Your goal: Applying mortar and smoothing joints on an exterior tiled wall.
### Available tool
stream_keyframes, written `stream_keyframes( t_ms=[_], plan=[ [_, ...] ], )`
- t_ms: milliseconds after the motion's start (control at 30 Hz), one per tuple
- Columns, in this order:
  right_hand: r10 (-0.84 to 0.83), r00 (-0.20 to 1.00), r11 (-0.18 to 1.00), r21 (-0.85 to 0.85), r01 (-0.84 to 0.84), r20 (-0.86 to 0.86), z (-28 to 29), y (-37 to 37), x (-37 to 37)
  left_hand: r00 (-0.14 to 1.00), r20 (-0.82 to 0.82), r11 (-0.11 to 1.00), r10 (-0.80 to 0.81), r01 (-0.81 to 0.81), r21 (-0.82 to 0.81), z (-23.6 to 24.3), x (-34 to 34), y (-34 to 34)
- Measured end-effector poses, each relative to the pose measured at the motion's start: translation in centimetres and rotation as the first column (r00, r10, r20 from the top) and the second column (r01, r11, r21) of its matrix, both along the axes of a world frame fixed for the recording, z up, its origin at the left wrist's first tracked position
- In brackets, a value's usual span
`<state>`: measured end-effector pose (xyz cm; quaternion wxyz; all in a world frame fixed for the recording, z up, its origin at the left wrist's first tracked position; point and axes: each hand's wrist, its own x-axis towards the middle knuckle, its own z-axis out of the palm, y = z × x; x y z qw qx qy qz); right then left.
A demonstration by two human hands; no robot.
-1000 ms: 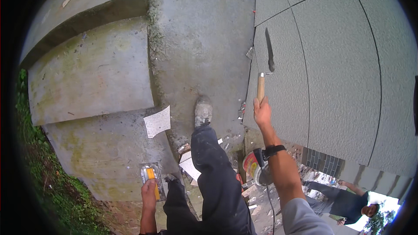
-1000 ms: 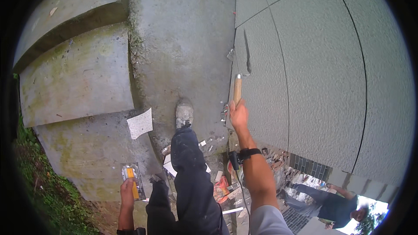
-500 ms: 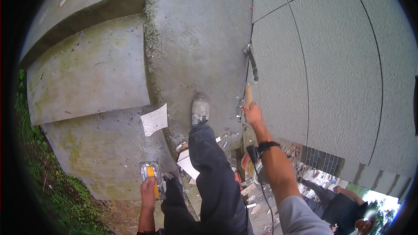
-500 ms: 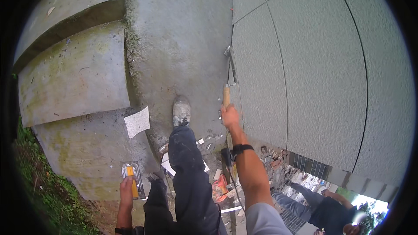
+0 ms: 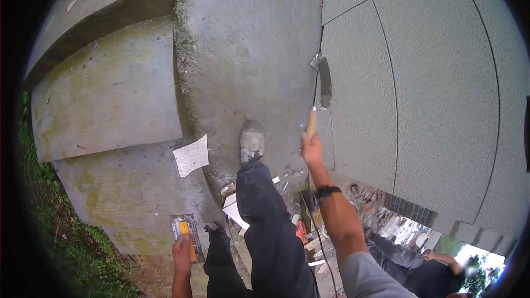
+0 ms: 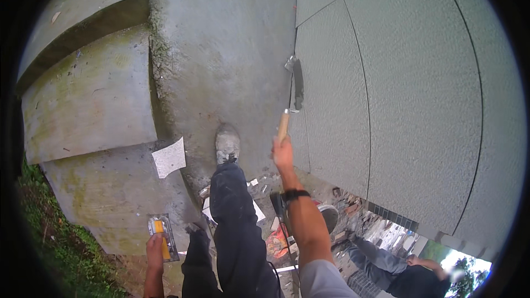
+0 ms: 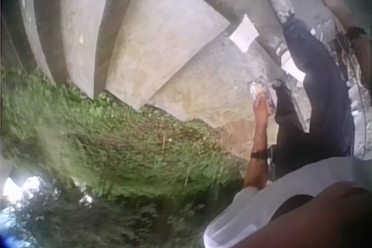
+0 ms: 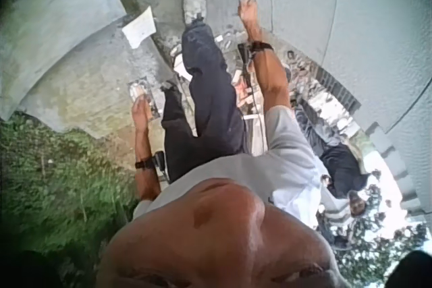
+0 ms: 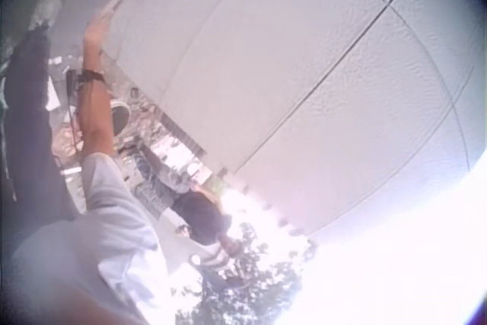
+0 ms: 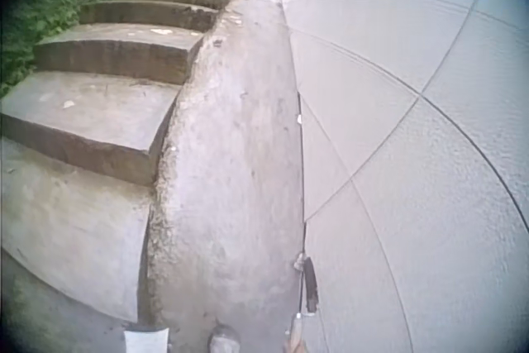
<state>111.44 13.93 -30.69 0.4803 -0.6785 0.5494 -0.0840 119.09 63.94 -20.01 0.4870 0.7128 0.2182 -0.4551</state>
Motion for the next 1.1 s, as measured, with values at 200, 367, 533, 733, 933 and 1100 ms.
stream_keyframes(
  t_ms=[200, 367, 533, 733, 933, 1100],
  plan=[
    [-0.075, 0.994, 0.994, 0.089, 0.068, 0.079, -1.0, 5.8, -4.7, 0.997, -0.010, 0.996, -0.081, 0.082, 0.035, 0.9, 0.6, -0.4],
    [0.007, 0.996, 1.000, -0.026, -0.009, -0.091, 0.9, 6.2, -11.3, 0.986, 0.063, 0.987, -0.155, 0.157, -0.027, 0.6, 1.0, -2.3],
    [0.100, 0.898, 0.920, -0.303, -0.247, -0.428, 4.4, 5.6, -9.9, 0.976, 0.084, 0.980, -0.199, 0.200, -0.010, 1.4, -0.1, -1.7],
    [0.185, 0.745, 0.961, -0.040, -0.274, -0.641, -1.6, 8.4, -19.1, 0.982, 0.059, 0.984, -0.179, 0.180, -0.013, 0.5, -1.6, -0.6],
    [0.183, 0.758, 0.958, -0.058, -0.279, -0.626, -0.8, 11.2, -19.7, 0.991, 0.039, 0.992, -0.128, 0.129, -0.017, 0.6, -2.5, 1.2],
    [0.135, 0.793, 0.969, -0.087, -0.230, -0.594, 1.5, 10.1, -15.8, 0.983, 0.038, 0.984, -0.178, 0.178, -0.006, 0.3, -2.5, 2.4]
  ],
)
